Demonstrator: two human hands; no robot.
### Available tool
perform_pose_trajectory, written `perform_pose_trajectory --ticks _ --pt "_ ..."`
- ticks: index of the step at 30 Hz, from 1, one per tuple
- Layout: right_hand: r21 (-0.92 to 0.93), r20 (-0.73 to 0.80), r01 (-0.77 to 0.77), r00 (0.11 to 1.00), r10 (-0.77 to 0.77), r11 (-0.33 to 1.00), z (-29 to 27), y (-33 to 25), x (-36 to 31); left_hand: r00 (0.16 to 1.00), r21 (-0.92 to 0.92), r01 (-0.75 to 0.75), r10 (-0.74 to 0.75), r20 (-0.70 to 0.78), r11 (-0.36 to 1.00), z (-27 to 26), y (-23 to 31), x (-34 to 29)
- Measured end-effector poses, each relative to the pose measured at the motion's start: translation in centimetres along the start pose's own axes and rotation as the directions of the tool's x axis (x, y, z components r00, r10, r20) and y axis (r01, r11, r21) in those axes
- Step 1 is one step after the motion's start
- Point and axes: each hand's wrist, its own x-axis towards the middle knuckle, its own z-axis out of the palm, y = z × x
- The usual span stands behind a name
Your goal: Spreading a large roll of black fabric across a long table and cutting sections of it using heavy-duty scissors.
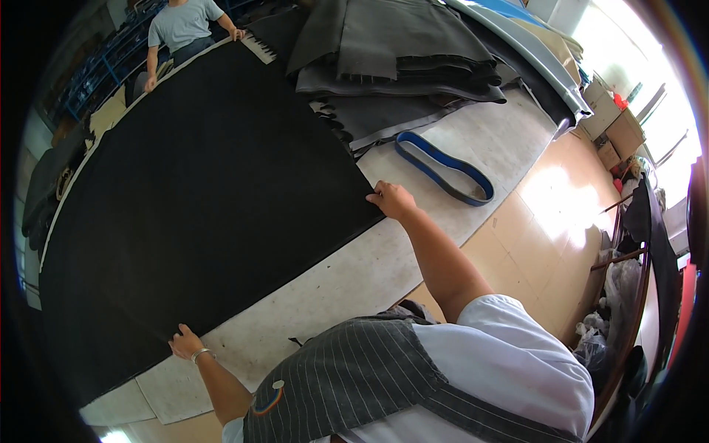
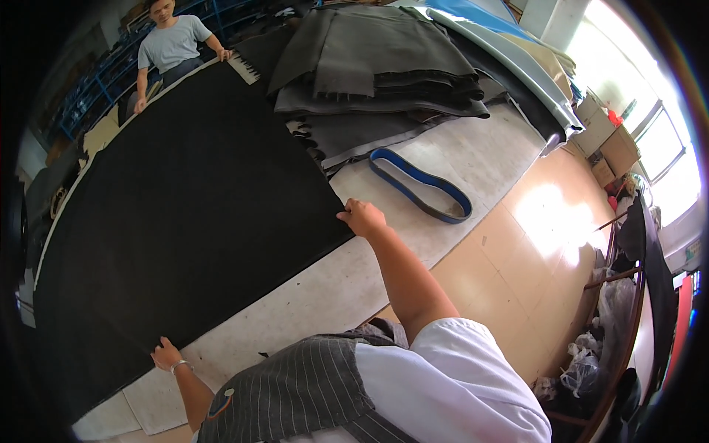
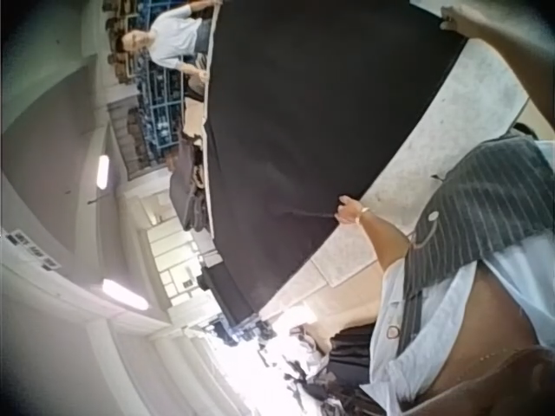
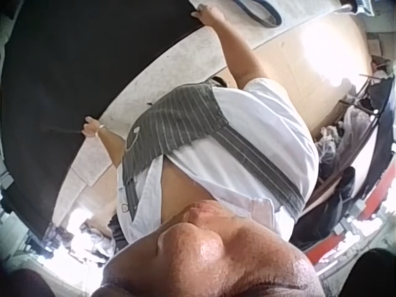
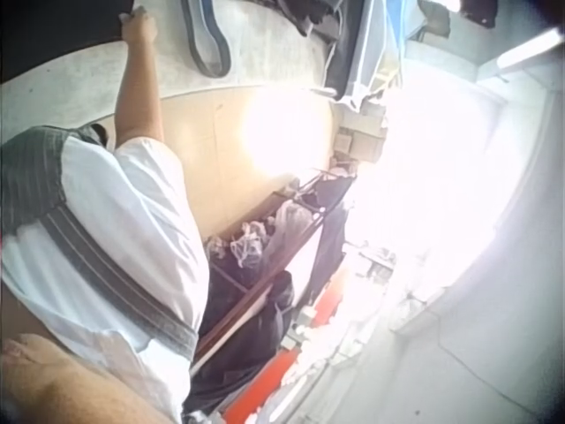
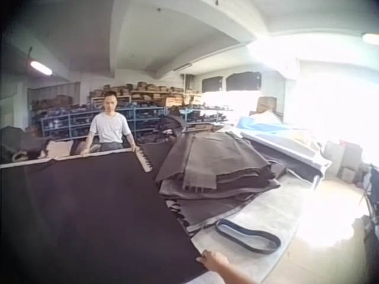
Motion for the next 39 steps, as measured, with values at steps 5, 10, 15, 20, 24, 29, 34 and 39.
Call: perform_pose_trajectory --ticks 5,10,15,20,24,29,34,39 --pt "-0.028 -0.071 -0.048 0.996 0.046 0.998 -0.1 0.5 -1.5 0.943 -0.205 0.328 -0.332 0.015 0.922 -3.2 2.4 -2.2" --pt "-0.076 -0.22 0.038 0.974 -0.054 0.996 0.7 0.9 -1.9 0.867 -0.179 0.419 -0.451 -0.213 0.89 -1.7 -0.5 -1.2" --pt "-0.069 -0.171 0.021 0.985 -0.033 0.997 -0.1 0.7 -2.2 0.705 -0.394 -0.71 0.591 -0.392 0.584 -5.1 11.3 -9.5" --pt "-0.182 -0.418 0.17 0.878 -0.232 0.969 -0.3 3.9 -2.2 0.493 -0.327 -0.787 0.852 0.174 0.523 -4.3 14.0 -16.0" --pt "-0.333 -0.698 -0.274 0.714 -0.041 0.902 -3.3 8.0 -4.2 0.477 -0.289 -0.81 0.86 0.182 0.511 -4.6 13.1 -16.0" --pt "-0.385 -0.461 -0.148 0.886 -0.05 0.911 -6.0 15.0 -4.3 0.49 -0.296 -0.786 0.838 0.238 0.544 -4.8 13.8 -16.2" --pt "-0.297 -0.473 0.026 0.864 -0.171 0.954 -6.6 11.1 -4.6 0.517 -0.298 -0.78 0.835 0.188 0.55 -5.2 12.4 -16.5" --pt "-0.195 -0.499 0.209 0.82 -0.28 0.958 -5.4 9.6 -4.4 0.569 -0.26 -0.778 0.817 0.095 0.572 -4.8 13.4 -17.5"
